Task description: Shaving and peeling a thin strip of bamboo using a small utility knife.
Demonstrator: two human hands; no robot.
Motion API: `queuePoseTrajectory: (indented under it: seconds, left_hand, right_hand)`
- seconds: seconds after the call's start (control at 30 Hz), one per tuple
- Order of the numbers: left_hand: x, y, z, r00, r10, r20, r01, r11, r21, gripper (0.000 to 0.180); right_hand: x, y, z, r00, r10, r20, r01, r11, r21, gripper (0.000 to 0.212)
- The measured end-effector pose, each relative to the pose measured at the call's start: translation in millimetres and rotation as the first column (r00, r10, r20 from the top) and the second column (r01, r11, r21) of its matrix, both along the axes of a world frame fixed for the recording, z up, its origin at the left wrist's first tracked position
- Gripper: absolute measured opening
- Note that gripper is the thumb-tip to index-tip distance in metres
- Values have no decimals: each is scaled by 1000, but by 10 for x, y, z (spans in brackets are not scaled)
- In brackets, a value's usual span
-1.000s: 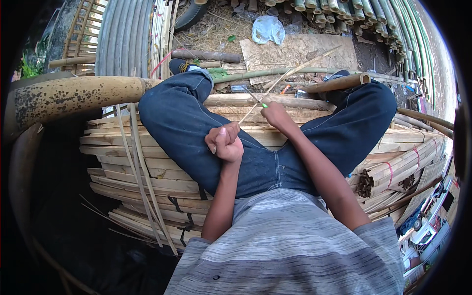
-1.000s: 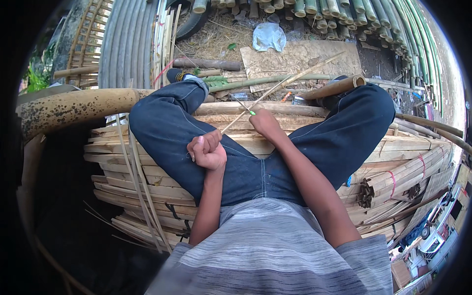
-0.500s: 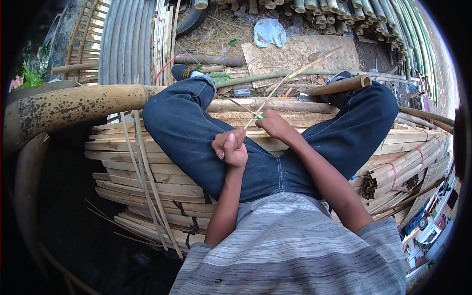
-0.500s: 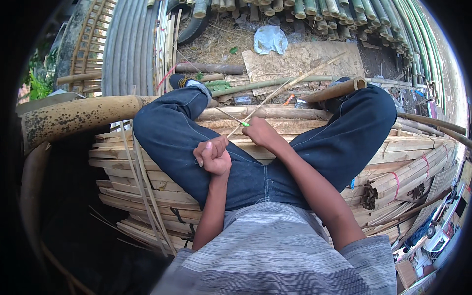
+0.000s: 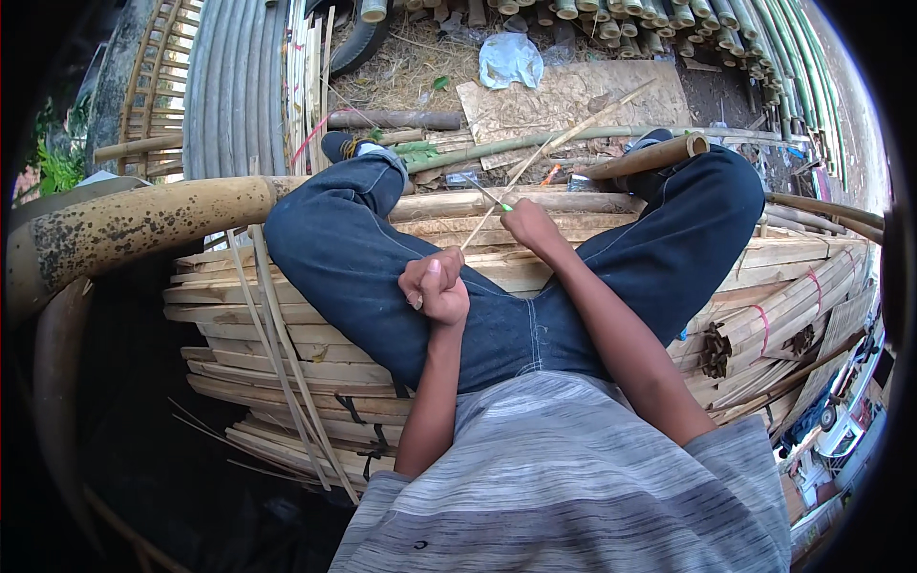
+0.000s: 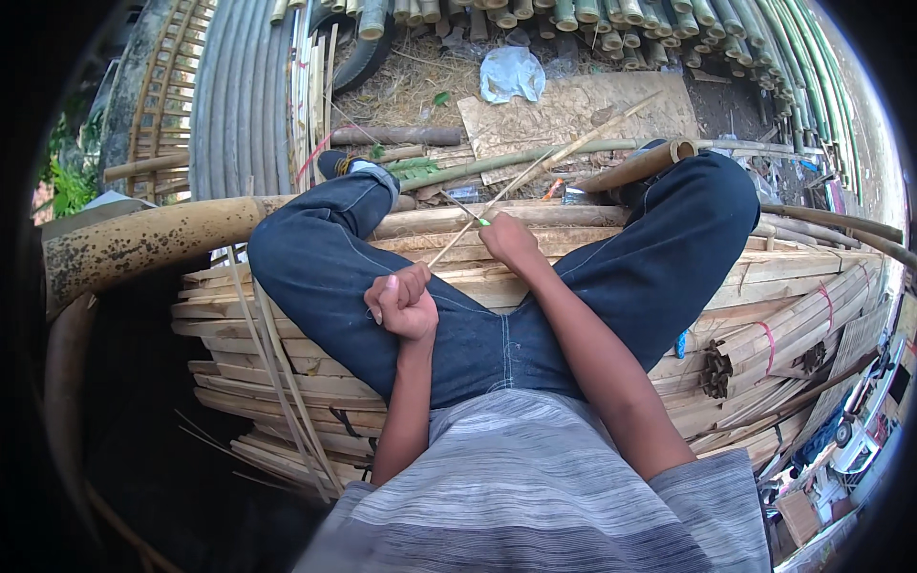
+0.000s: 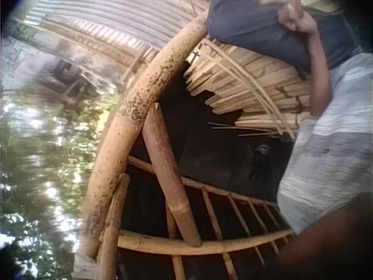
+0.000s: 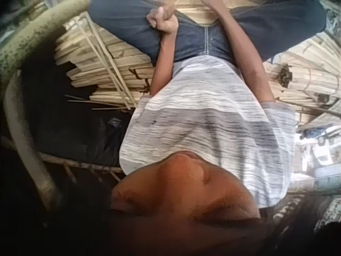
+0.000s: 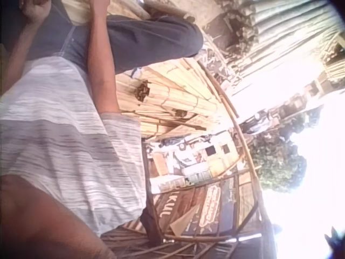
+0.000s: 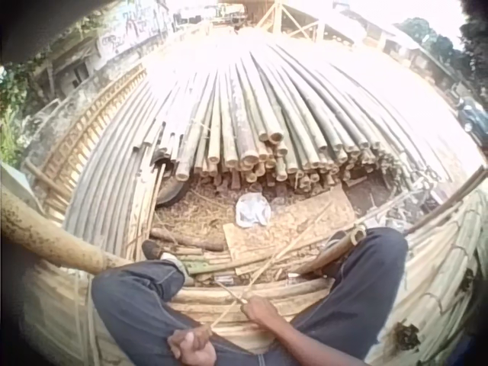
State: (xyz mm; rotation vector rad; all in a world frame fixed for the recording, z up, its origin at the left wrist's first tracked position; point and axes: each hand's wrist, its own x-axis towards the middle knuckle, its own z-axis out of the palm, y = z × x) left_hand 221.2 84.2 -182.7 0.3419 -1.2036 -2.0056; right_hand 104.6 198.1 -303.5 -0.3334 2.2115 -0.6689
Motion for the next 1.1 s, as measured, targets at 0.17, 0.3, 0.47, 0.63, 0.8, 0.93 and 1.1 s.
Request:
queuePoseTrajectory:
  seconds: [0.17, 0.3, 0.47, 0.63, 0.8, 0.93, 1.1]
  left_hand:
    - [28, -5, -17, 999, 28, -19, -28, 999, 25, 43]
    - [29, -5, -17, 1000, 14, 10, -14, 1000, 14, 44]
    - [-10, 16, 56, 998, -66, 22, 68, 989, -129, 42]
    - [-12, 31, 51, 988, -140, 70, 154, 949, -274, 39]
    - [-63, 64, 24, 990, -104, 92, 126, 952, -279, 39]
    - [13, 41, 58, 996, -85, 41, 93, 960, -263, 39]
    - [33, -21, 7, 999, -28, 18, 31, 983, -179, 39]
  right_hand:
    - [1, -90, 480, 966, 245, 86, -231, 962, -145, 35]
    - [-30, -79, 234, 982, 177, 57, -167, 973, -157, 35]
    - [-73, -25, 383, 962, 264, 73, -264, 964, -2, 35]
    - [-80, -47, 285, 958, 282, 59, -279, 959, -52, 37]
    - [-89, 6, 247, 979, 196, 61, -200, 978, 62, 36]
    - [-45, -57, 502, 980, 198, 20, -198, 980, -19, 35]
    - [-13, -138, 463, 975, 219, -46, -222, 974, -52, 33]
